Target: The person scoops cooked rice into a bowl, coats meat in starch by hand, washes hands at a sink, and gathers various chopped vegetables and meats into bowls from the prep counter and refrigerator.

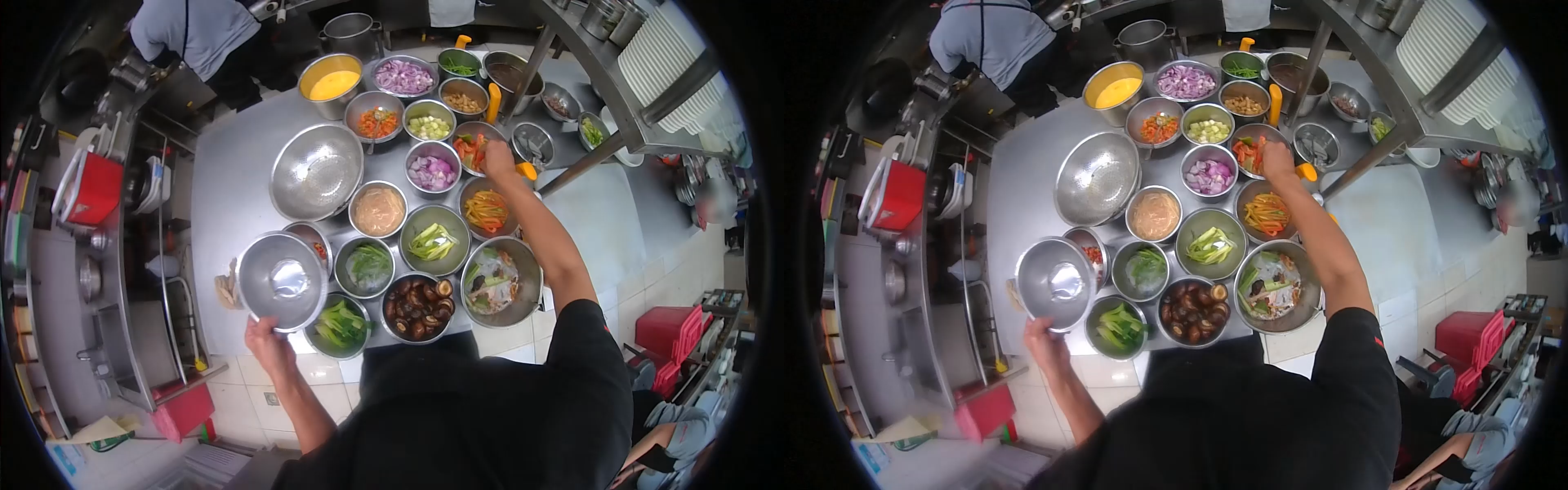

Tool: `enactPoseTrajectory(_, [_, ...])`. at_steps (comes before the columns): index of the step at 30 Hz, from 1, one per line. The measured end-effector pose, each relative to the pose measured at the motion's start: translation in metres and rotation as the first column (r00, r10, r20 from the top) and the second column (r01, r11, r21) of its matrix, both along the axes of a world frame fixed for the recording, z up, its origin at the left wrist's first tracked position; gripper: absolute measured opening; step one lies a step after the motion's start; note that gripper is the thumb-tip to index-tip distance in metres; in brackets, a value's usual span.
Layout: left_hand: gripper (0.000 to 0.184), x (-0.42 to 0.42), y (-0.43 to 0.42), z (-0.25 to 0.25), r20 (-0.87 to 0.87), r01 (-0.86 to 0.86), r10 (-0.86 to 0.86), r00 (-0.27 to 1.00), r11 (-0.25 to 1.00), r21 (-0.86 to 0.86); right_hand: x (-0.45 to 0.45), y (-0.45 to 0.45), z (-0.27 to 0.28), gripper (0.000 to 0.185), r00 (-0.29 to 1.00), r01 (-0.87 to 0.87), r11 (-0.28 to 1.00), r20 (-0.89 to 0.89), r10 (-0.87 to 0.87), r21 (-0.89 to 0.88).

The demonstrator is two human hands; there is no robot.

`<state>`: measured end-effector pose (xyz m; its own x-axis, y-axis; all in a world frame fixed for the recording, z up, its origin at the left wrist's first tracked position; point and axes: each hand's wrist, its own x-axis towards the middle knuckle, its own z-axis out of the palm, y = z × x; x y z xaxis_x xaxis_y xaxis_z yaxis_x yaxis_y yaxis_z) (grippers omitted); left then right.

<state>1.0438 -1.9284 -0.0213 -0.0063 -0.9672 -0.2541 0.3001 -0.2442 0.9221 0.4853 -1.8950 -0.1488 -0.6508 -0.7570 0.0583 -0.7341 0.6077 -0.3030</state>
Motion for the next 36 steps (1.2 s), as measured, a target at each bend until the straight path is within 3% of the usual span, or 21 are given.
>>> enactPoseTrajectory(1, [0.033,-0.010,0.000,0.000,-0.028,0.010,-0.011,1.000,1.000,-0.005,-0.001,0.001,-0.001,0.018,1.000,-0.005,0.999,-0.017,0.004,-0.053])
enactPoseTrajectory(6, [0.034,-0.057,0.012,0.003,-0.017,0.050,-0.050,0.999,0.998,-0.034,-0.013,-0.005,-0.027,0.031,0.998,-0.031,0.999,-0.059,0.032,0.012])
enactPoseTrajectory(12, [0.034,-0.088,0.028,-0.013,0.004,0.150,-0.150,0.989,0.989,-0.009,-0.013,0.001,0.009,0.025,0.985,-0.153,0.988,0.073,0.153,-0.008])
enactPoseTrajectory(15, [0.026,-0.106,0.036,-0.012,0.035,0.162,-0.162,0.986,0.987,0.000,-0.011,0.005,0.030,0.022,0.986,-0.159,0.983,-0.062,0.154,-0.087])
enactPoseTrajectory(18, [0.015,-0.114,0.042,-0.016,0.139,0.191,-0.195,0.971,0.981,0.044,-0.009,0.008,0.057,0.021,0.991,-0.059,0.979,0.108,0.082,-0.196])
enactPoseTrajectory(21, [0.012,-0.131,0.045,-0.023,0.170,0.212,-0.212,0.962,0.977,0.020,0.023,0.016,0.108,0.021,0.841,0.066,0.916,0.516,0.163,-0.396])
enactPoseTrajectory(23, [0.009,-0.145,0.048,-0.019,0.156,0.236,-0.242,0.958,0.970,0.059,0.076,0.033,0.163,0.018,0.775,-0.108,0.916,0.545,0.321,-0.386])
enactPoseTrajectory(25, [0.008,-0.157,0.046,-0.027,0.142,0.275,-0.283,0.948,0.959,0.075,0.110,0.040,0.159,0.016,0.681,-0.355,0.782,0.431,0.592,-0.513])
enactPoseTrajectory(27, [0.007,-0.165,0.046,-0.029,0.113,0.311,-0.327,0.938,0.940,0.143,0.148,0.049,0.177,0.017,0.524,-0.626,0.664,0.411,0.746,-0.409])
enactPoseTrajectory(30, [0.007,-0.171,0.048,-0.041,0.038,0.349,-0.360,0.932,0.923,0.165,0.168,0.047,0.159,0.019,0.519,-0.720,0.571,0.241,0.820,-0.394])
enactPoseTrajectory(33, [0.017,-0.168,0.053,-0.042,0.045,0.311,-0.323,0.945,0.933,0.180,0.152,0.025,0.169,0.021,0.652,-0.538,0.783,0.435,0.621,-0.311])
enactPoseTrajectory(35, [0.020,-0.156,0.056,-0.053,0.015,0.301,-0.308,0.951,0.938,0.174,0.123,-0.005,0.151,0.030,0.747,-0.555,0.806,0.301,0.592,-0.208])
enactPoseTrajectory(36, [0.020,-0.152,0.057,-0.052,0.012,0.299,-0.305,0.952,0.939,0.167,0.113,-0.021,0.137,0.034,0.805,-0.562,0.827,0.232,0.546,0.004])
